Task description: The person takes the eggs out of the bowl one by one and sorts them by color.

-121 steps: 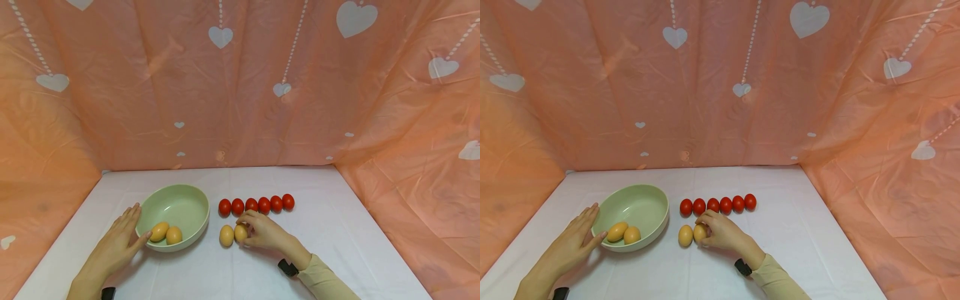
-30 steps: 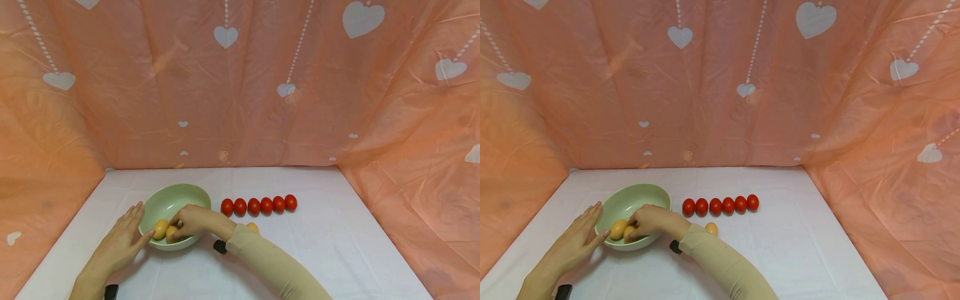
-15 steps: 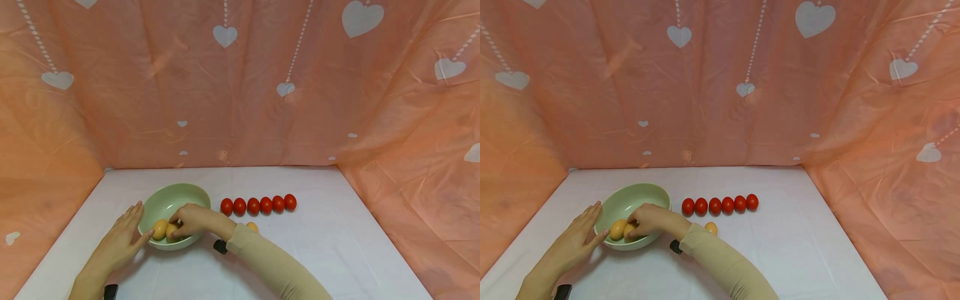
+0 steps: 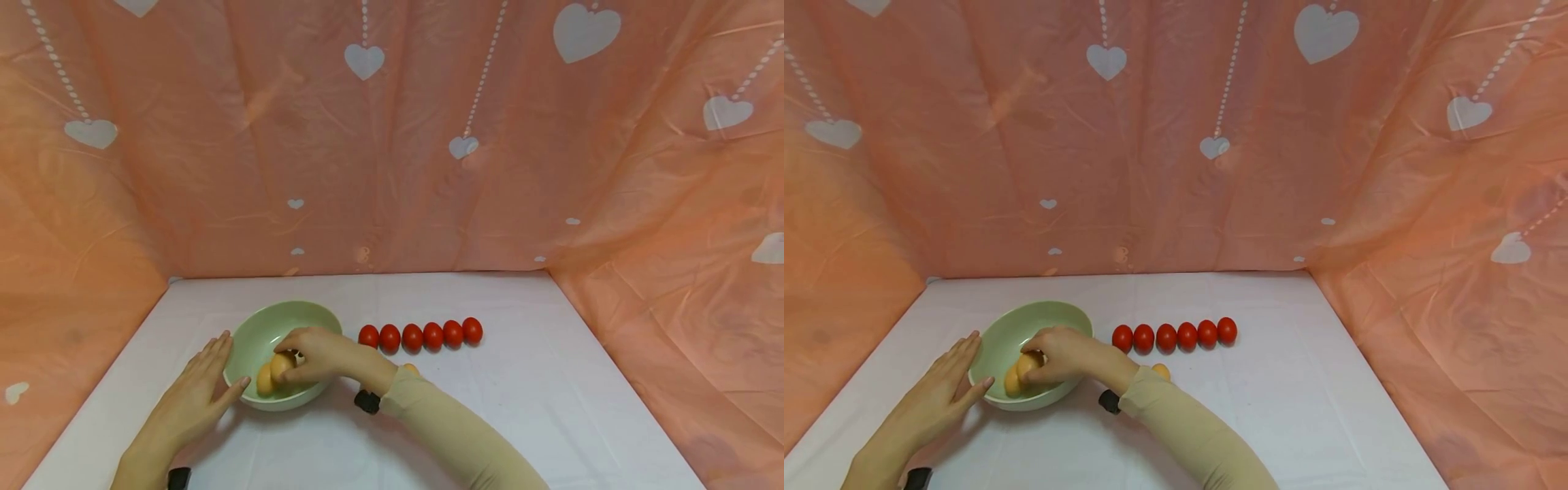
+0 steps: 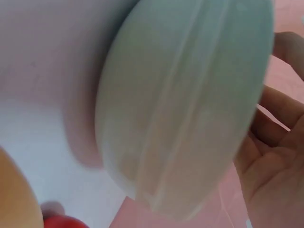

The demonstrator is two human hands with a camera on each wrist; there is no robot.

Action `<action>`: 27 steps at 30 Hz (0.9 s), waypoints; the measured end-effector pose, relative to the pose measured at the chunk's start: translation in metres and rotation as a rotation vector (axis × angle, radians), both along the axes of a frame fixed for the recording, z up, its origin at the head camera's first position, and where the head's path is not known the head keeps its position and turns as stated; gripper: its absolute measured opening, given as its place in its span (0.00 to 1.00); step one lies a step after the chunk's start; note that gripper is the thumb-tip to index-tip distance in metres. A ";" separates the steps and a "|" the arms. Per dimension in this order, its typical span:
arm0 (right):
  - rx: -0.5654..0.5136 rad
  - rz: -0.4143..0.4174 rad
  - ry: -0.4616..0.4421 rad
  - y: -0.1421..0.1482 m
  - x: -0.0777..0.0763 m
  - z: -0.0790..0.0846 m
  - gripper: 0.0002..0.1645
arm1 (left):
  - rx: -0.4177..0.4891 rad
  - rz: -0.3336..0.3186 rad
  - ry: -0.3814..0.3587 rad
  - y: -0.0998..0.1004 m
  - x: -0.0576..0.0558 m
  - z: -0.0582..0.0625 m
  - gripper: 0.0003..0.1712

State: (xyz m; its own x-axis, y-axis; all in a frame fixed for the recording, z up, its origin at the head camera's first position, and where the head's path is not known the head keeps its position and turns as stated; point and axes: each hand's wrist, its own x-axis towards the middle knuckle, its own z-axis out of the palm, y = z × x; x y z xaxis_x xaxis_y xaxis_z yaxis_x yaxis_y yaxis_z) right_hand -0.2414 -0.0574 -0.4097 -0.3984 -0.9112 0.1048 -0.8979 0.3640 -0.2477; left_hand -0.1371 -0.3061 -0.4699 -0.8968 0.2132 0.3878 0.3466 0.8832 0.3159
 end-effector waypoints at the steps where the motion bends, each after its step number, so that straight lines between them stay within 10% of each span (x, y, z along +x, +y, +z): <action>1: -0.017 0.004 -0.002 0.002 0.001 0.001 0.25 | -0.001 0.000 0.002 0.000 0.000 0.000 0.48; 27: -0.405 -0.069 -0.107 0.077 0.009 0.023 0.26 | -0.009 -0.004 0.062 0.002 -0.001 -0.002 0.48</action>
State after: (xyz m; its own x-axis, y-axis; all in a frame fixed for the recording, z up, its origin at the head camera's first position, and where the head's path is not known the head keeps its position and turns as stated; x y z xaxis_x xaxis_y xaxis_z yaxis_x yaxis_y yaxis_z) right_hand -0.2324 0.0193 -0.3868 -0.4854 -0.7756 0.4036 -0.8360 0.2767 -0.4738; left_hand -0.1381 -0.3038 -0.4717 -0.8703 0.2206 0.4403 0.3687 0.8845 0.2857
